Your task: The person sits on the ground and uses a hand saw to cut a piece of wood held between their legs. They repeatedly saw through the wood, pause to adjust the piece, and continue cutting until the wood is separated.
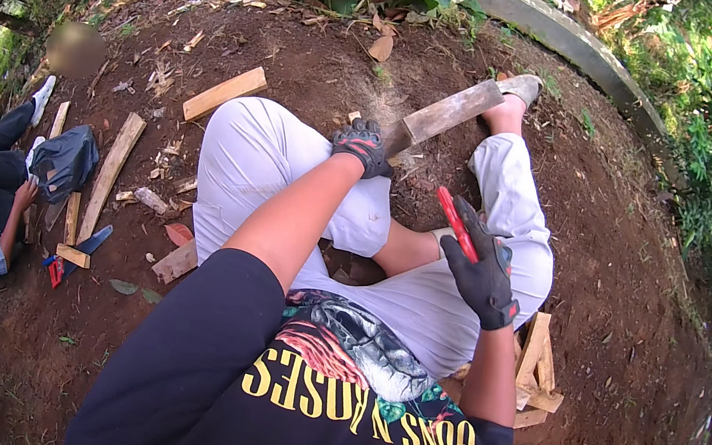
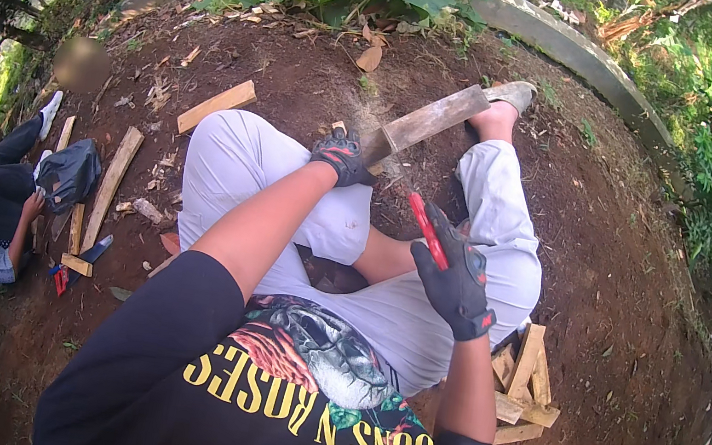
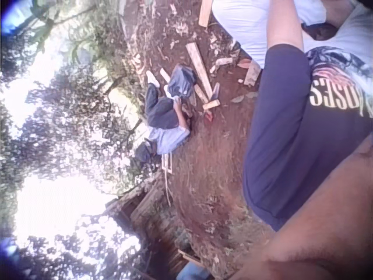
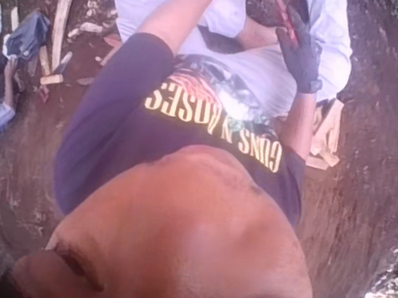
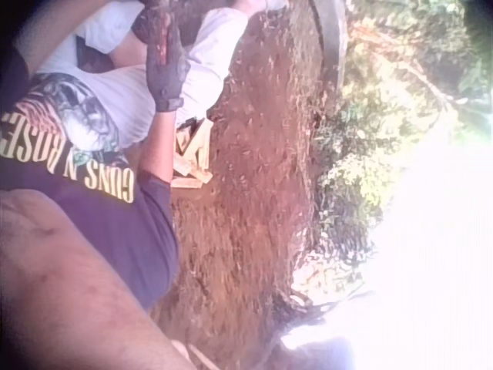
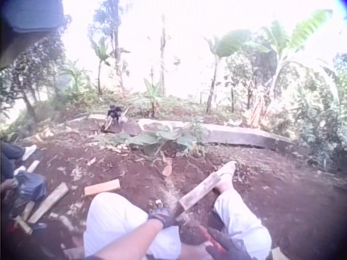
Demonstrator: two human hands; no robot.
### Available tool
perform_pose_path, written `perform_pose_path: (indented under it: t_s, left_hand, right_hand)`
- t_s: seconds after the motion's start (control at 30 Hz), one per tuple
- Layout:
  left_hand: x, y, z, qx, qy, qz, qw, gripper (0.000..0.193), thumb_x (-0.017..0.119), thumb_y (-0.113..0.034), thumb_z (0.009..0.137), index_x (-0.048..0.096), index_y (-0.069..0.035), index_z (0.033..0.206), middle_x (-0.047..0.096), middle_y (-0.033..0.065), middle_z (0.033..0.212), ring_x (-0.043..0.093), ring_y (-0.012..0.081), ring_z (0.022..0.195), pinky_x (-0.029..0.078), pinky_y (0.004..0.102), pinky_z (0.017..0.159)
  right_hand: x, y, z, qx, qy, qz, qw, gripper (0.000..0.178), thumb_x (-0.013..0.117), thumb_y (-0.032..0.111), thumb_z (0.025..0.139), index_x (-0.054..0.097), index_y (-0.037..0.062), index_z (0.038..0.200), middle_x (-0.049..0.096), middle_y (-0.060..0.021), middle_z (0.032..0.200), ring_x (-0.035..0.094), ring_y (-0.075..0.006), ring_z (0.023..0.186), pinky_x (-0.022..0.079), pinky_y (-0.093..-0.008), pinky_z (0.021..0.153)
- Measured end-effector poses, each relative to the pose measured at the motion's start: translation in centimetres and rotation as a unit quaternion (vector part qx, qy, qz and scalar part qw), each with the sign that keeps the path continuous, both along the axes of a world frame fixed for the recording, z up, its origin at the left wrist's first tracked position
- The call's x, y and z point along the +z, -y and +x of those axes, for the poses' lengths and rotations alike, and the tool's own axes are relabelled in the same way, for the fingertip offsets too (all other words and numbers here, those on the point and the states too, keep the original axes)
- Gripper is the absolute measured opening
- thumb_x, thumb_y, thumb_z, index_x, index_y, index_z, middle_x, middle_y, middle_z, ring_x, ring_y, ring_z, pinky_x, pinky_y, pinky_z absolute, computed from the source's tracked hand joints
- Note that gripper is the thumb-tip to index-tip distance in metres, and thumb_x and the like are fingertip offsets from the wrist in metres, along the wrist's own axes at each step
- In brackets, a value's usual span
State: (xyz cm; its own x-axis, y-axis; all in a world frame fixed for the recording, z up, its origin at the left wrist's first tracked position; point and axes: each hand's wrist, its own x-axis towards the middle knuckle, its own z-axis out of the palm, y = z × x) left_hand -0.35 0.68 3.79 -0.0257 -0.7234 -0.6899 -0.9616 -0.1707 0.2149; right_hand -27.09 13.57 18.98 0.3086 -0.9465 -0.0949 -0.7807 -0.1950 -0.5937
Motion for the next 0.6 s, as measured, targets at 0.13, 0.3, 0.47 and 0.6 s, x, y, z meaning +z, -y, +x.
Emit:
perform_pose_path:
  t_s: [0.13, 0.3, 0.47, 0.6]
  left_hand:
    - [-1.5, -0.5, 0.3, 0.017, -0.004, -0.027, 0.999, 0.133, 0.081, -0.072, 0.078, 0.021, 0.002, 0.170, 0.027, 0.0310, 0.173, 0.034, 0.0462, 0.159, 0.035, 0.0560, 0.127]
    - [-1.6, -1.1, 0.2, 0.024, -0.014, -0.045, 0.999, 0.124, 0.083, -0.063, 0.080, 0.024, -0.001, 0.170, 0.031, 0.0291, 0.172, 0.039, 0.0461, 0.156, 0.035, 0.0576, 0.126]
    - [-1.9, -1.3, 0.5, 0.017, -0.022, -0.058, 0.998, 0.111, 0.084, -0.056, 0.082, 0.035, -0.003, 0.166, 0.038, 0.0270, 0.169, 0.045, 0.0438, 0.153, 0.038, 0.0586, 0.122]
    - [-0.9, -0.9, 0.4, 0.032, -0.018, -0.043, 0.998, 0.109, 0.082, -0.055, 0.082, 0.035, -0.004, 0.167, 0.035, 0.0255, 0.173, 0.038, 0.0431, 0.158, 0.036, 0.0637, 0.122]
  right_hand:
    - [7.1, -2.8, -1.7, -0.039, 0.003, 0.198, 0.979, 0.070, 0.079, 0.022, 0.092, 0.057, 0.0151, 0.158, 0.078, -0.0189, 0.113, 0.076, -0.0355, 0.097, 0.057, -0.0475, 0.092]
    - [2.7, -1.8, 0.0, -0.020, 0.032, 0.041, 0.998, 0.060, 0.077, 0.022, 0.096, 0.062, 0.0148, 0.154, 0.075, -0.0210, 0.131, 0.074, -0.0400, 0.121, 0.056, -0.0449, 0.104]
    - [-5.2, 4.2, 5.7, 0.009, 0.001, 0.012, 1.000, 0.053, 0.072, 0.023, 0.100, 0.064, 0.0129, 0.151, 0.072, -0.0216, 0.139, 0.073, -0.0384, 0.123, 0.057, -0.0450, 0.102]
    - [-8.5, 6.8, 8.3, 0.003, 0.076, -0.025, 0.997, 0.050, 0.070, 0.024, 0.102, 0.064, 0.0101, 0.150, 0.072, -0.0216, 0.139, 0.072, -0.0398, 0.124, 0.058, -0.0451, 0.101]
